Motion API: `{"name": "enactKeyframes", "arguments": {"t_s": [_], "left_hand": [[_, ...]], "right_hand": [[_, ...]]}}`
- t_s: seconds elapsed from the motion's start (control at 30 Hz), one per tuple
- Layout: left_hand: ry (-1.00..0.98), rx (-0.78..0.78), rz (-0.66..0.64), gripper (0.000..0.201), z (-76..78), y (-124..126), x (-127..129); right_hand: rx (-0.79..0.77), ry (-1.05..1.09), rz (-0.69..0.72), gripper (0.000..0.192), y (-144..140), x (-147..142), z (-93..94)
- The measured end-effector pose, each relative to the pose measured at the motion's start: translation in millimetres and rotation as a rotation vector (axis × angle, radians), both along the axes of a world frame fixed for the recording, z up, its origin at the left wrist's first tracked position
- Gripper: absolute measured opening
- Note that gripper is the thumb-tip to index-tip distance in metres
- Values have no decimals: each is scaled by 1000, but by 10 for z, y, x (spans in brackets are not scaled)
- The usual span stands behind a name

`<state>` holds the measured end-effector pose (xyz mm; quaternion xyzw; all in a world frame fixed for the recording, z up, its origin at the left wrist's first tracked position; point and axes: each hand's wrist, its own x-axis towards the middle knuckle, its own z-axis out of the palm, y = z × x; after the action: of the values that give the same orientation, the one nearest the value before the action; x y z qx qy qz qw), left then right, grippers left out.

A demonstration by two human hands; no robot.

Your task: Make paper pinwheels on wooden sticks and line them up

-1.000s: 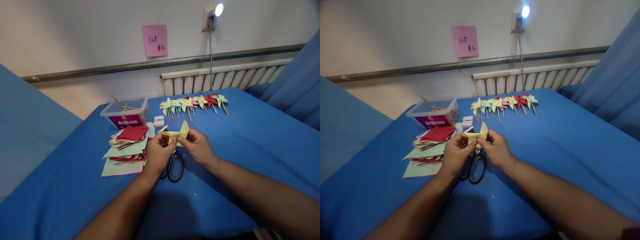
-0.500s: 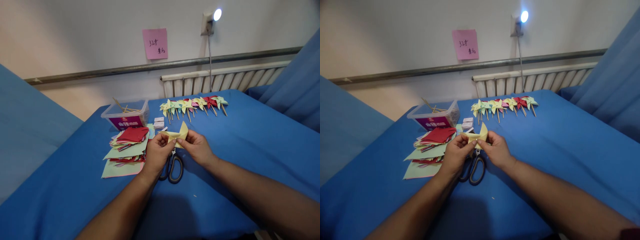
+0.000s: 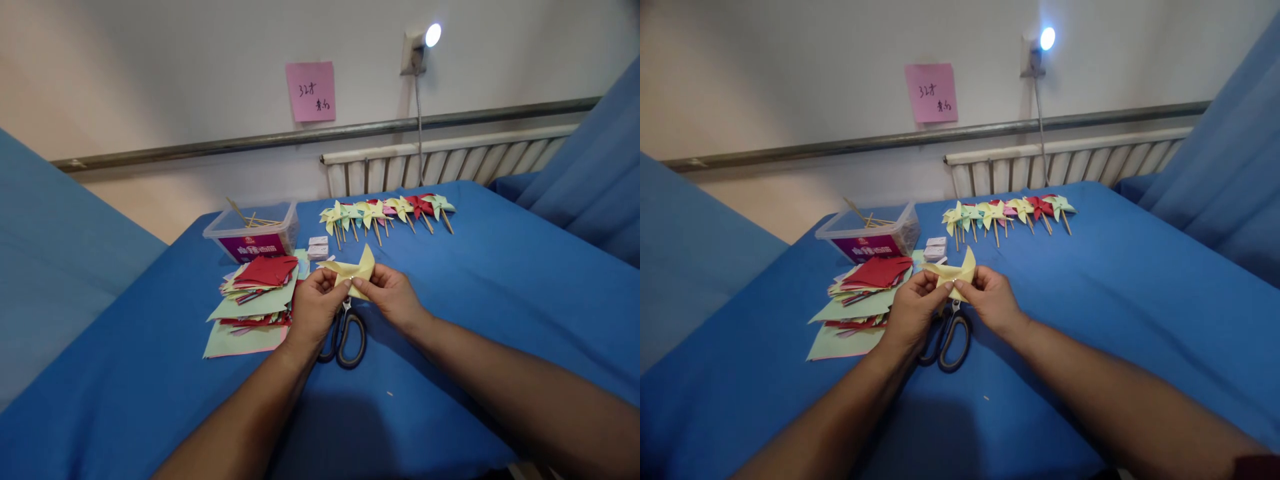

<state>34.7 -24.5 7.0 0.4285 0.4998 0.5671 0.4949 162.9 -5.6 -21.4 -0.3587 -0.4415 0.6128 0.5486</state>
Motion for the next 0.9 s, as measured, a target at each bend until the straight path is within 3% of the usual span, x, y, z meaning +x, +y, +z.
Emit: {"name": "enactKeyframes", "arguments": {"t_s": [0.3, 0.43, 0.53, 0.63, 0.73, 0.9], "left_hand": [[-86, -70, -47, 28, -45, 40, -15], [-30, -17, -5, 37, -54, 41, -35], [155, 137, 141, 40, -70, 8, -41], [274, 174, 87, 26, -97, -47, -9], [213, 112, -16, 25, -123, -89, 53], [112, 98, 24, 31, -119, -93, 107]], "right_hand": [[38, -10, -4, 33, 48, -41, -95], [137, -140, -104, 27, 88, -6, -148], [300, -412, -263, 18, 120, 68, -147], [508, -702, -392, 12, 112, 134, -107], [720, -910, -431, 7, 82, 162, -65], [948, -1099, -463, 7, 68, 161, -19]]}}
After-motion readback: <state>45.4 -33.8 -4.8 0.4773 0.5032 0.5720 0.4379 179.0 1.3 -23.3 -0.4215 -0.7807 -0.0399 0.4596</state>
